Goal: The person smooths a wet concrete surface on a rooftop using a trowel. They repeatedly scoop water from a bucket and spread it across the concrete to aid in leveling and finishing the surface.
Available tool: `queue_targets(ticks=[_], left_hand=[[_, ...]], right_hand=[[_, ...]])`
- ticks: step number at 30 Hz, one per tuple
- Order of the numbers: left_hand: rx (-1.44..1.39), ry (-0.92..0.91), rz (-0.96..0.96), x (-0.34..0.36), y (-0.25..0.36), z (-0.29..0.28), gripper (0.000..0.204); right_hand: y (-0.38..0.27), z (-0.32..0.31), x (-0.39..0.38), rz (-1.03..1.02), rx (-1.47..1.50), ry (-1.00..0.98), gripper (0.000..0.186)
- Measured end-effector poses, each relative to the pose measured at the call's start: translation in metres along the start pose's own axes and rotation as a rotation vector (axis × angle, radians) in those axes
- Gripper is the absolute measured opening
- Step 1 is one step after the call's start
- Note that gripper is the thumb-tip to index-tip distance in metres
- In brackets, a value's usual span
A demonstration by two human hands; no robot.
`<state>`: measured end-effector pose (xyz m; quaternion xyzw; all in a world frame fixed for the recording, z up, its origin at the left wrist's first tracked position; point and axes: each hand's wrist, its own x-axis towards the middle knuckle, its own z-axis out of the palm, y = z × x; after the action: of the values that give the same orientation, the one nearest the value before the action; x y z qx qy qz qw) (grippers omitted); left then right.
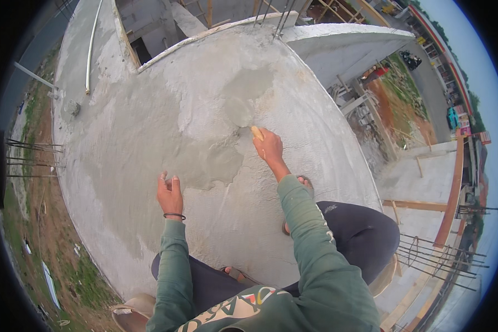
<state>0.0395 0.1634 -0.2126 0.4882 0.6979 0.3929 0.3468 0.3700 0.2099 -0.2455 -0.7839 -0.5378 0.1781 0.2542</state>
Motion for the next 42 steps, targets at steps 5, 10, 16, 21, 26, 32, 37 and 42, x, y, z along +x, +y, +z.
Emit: queue_targets(ticks=[5, 10, 16, 21, 26, 32, 37, 42], left_hand=[[0.082, -0.017, 0.019, -0.001, -0.007, 0.01, 0.046], [0.084, -0.034, 0.054, 0.003, -0.008, 0.023, 0.044], [0.101, -0.009, 0.045, 0.009, -0.013, 0.027, 0.043], [0.1, -0.025, 0.029, 0.006, -0.01, 0.028, 0.043], [0.076, -0.046, 0.01, 0.007, -0.004, 0.034, 0.043], [0.011, -0.01, 0.057, 0.007, 0.006, 0.041, 0.045], [-0.12, 0.246, 0.09, 0.018, 0.007, 0.022, 0.045], [-0.152, 0.363, 0.063, 0.028, 0.003, -0.006, 0.043]], right_hand=[[0.008, 0.005, 0.106, -0.077, -0.284, 0.137, 0.022], [0.015, 0.021, 0.163, 0.029, -0.356, 0.32, 0.022], [0.036, 0.017, 0.176, 0.071, -0.273, 0.042, 0.027], [0.05, 0.027, 0.184, 0.352, -0.164, 0.191, 0.03], [0.025, 0.049, 0.153, 0.101, -0.134, -0.006, 0.034], [-0.033, 0.077, 0.043, -0.003, 0.075, -0.18, 0.033], [-0.106, 0.157, -0.119, -0.028, 0.476, -0.54, 0.035], [-0.155, 0.187, -0.203, -0.226, 0.429, -0.714, 0.034]])
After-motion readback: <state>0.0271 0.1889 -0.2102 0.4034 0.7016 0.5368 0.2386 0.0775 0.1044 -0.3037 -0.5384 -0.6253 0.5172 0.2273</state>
